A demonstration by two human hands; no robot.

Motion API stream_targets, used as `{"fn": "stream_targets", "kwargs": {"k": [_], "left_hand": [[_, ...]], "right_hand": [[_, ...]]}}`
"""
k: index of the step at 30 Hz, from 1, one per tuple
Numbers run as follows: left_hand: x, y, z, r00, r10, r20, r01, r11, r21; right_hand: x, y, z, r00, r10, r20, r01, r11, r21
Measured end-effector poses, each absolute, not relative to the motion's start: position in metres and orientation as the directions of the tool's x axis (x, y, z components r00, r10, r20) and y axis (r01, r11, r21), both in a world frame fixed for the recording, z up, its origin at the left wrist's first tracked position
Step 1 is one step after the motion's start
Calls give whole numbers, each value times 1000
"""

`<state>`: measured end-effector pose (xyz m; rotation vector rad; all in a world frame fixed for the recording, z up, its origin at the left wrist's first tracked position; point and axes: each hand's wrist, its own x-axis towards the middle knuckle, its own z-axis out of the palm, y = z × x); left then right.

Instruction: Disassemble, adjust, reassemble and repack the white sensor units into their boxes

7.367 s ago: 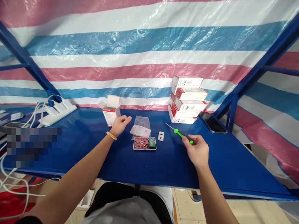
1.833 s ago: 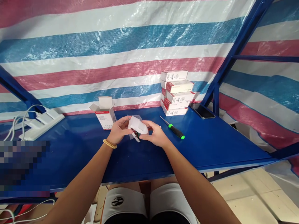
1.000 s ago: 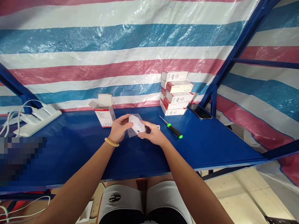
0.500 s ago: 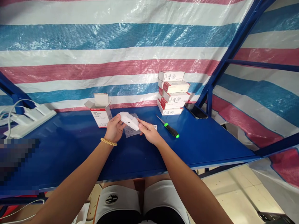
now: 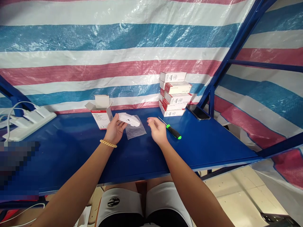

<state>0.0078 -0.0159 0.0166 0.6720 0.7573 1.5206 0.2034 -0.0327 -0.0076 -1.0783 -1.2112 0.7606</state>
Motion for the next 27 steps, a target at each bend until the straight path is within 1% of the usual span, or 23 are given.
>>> {"fn": "stream_targets", "kwargs": {"k": [2, 4, 7, 9, 10, 12, 14, 16, 18, 20, 22, 24, 25, 27], "left_hand": [[7, -16, 17, -86, 996, -31, -597, -27, 802], [6, -16, 17, -82, 994, -72, -566, 13, 825], [8, -16, 16, -61, 988, -142, -516, 90, 852], [9, -17, 16, -30, 986, -165, -489, 130, 862], [10, -18, 15, -12, 986, -169, -478, 143, 867], [10, -19, 16, 25, 985, -168, -460, 161, 873], [11, -21, 16, 68, 987, -146, -457, 161, 875], [11, -22, 17, 113, 988, -105, -451, 145, 881], [10, -22, 17, 133, 989, -71, -429, 122, 895], [9, -21, 16, 114, 990, -78, -389, 117, 914], [8, -20, 16, 80, 991, -107, -350, 129, 928], [7, -19, 16, 81, 989, -124, -319, 144, 937], [6, -18, 16, 89, 989, -122, -313, 144, 939], [5, -18, 18, 90, 990, -112, -316, 135, 939]], "right_hand": [[210, -32, -5, 317, 886, 340, 52, 342, -938], [214, -33, -2, 287, 882, 374, 81, 367, -927], [209, -40, -1, 42, 874, 483, 266, 457, -849], [202, -44, -2, -86, 865, 493, 375, 487, -789], [199, -45, -2, -106, 865, 490, 410, 487, -771], [196, -45, -3, -75, 870, 487, 438, 468, -768], [197, -43, -4, -11, 880, 476, 411, 437, -800], [200, -39, -6, 42, 902, 430, 324, 395, -860], [203, -36, -8, 59, 926, 372, 217, 352, -910], [203, -34, -10, 45, 944, 327, 144, 318, -937], [202, -33, -12, 18, 955, 298, 126, 293, -948], [203, -33, -12, -1, 956, 292, 171, 288, -942], [204, -32, -12, 4, 952, 307, 224, 299, -928], [209, -30, -11, 48, 929, 366, 389, 320, -864]]}}
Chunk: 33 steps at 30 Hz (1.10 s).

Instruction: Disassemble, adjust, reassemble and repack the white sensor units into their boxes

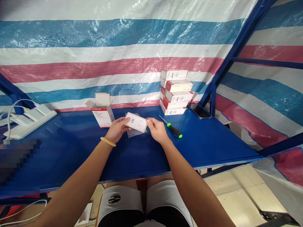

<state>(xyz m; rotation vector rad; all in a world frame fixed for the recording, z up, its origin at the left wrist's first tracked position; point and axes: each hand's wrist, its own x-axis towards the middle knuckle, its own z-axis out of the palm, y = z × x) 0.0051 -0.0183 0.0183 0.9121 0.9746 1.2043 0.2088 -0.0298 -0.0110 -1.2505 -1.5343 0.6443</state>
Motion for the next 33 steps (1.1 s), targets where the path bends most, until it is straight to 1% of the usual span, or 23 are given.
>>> {"fn": "stream_targets", "kwargs": {"k": [1, 3, 4, 6, 8, 10, 14, 17, 23, 25, 26, 28, 30, 31, 33], "left_hand": [[5, -18, 19, 80, 991, -110, -323, 130, 937], [4, -18, 20, 45, 992, -117, -333, 126, 935], [4, -18, 20, 30, 992, -127, -330, 129, 935], [4, -17, 20, 0, 989, -145, -306, 138, 942], [3, -15, 17, -31, 987, -157, -267, 143, 953], [3, -14, 14, -44, 986, -163, -223, 150, 963], [2, -12, 9, -41, 986, -164, -168, 155, 974], [2, -12, 9, -36, 987, -157, -168, 149, 974], [3, -14, 14, -31, 982, -188, -264, 173, 949], [2, -14, 15, -17, 980, -198, -308, 183, 934], [2, -13, 15, -8, 979, -202, -330, 188, 925], [1, -13, 15, 14, 977, -212, -369, 202, 907], [1, -14, 15, 32, 975, -218, -398, 213, 892], [1, -14, 16, 39, 975, -218, -410, 215, 886], [1, -15, 17, 55, 975, -214, -427, 216, 878]], "right_hand": [[212, -28, -10, 84, 914, 398, 490, 310, -815], [221, -24, -10, 146, 892, 427, 677, 225, -700], [225, -22, -10, 162, 896, 414, 748, 163, -643], [230, -19, -11, 158, 925, 346, 837, 60, -543], [232, -19, -12, 127, 954, 272, 879, 18, -476], [230, -20, -13, 99, 967, 234, 899, 14, -437], [227, -23, -12, 81, 973, 215, 917, 11, -399], [228, -23, -13, 75, 972, 225, 917, 22, -398], [227, -21, -14, 77, 959, 271, 905, 47, -423], [225, -22, -14, 81, 937, 339, 884, 89, -459], [225, -23, -13, 77, 919, 386, 855, 139, -500], [223, -25, -10, 71, 889, 452, 717, 269, -643], [221, -28, -7, 55, 902, 429, 473, 355, -806], [220, -29, -6, 41, 918, 394, 341, 357, -869], [217, -32, -3, 18, 947, 321, 119, 317, -941]]}}
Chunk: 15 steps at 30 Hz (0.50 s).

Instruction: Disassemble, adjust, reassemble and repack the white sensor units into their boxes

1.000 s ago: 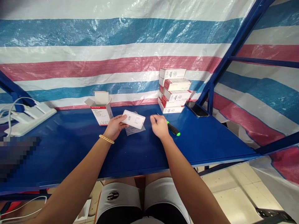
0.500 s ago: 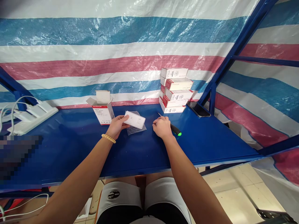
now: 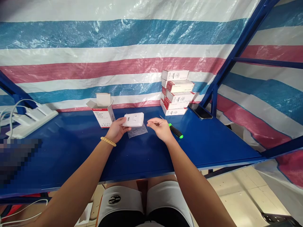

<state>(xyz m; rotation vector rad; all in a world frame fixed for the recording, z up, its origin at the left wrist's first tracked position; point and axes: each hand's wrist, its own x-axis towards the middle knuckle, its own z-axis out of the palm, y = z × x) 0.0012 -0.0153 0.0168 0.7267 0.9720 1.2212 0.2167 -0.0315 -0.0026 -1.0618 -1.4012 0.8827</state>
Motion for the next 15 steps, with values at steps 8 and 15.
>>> {"fn": "stream_targets", "kwargs": {"k": [8, 15], "left_hand": [[4, -18, 18, 134, 971, -199, -389, 236, 891], [5, -19, 18, 139, 972, -190, -381, 230, 895]], "right_hand": [[209, -37, 2, -54, 971, 233, -266, 211, -940], [211, -34, -1, -96, 953, 288, -138, 273, -952]]}}
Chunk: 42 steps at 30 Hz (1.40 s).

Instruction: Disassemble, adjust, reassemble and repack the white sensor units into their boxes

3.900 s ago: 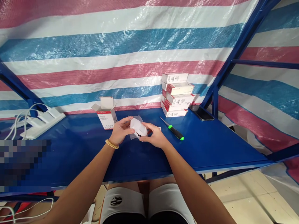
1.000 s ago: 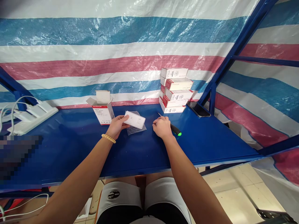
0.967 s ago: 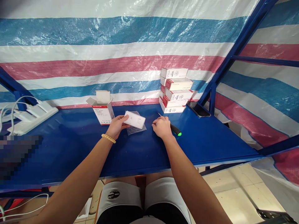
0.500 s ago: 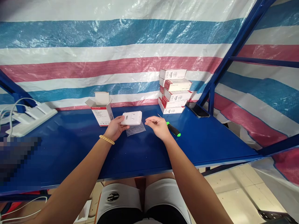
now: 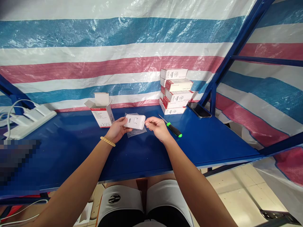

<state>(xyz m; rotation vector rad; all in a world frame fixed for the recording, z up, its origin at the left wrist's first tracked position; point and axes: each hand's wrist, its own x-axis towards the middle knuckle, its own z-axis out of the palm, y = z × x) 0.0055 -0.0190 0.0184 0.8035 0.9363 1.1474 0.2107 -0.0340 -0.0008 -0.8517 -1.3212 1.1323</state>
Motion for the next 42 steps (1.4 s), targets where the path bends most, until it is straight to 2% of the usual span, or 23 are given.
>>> {"fn": "stream_targets", "kwargs": {"k": [10, 19, 26, 34, 42], "left_hand": [[6, -17, 12, 163, 971, -175, -359, 224, 906], [7, -18, 12, 176, 972, -153, -344, 206, 916], [9, -18, 12, 144, 978, -148, -339, 189, 922], [11, -19, 14, 103, 980, -170, -343, 195, 919], [12, -21, 13, 154, 978, -144, -335, 189, 923]], "right_hand": [[211, -34, -2, -137, 942, 306, -146, 287, -947], [208, -37, 2, -140, 954, 264, -269, 220, -938], [208, -37, 2, -113, 964, 242, -265, 205, -942], [206, -36, 1, -98, 953, 286, -165, 268, -949], [209, -38, 2, -187, 962, 197, -326, 128, -937]]}}
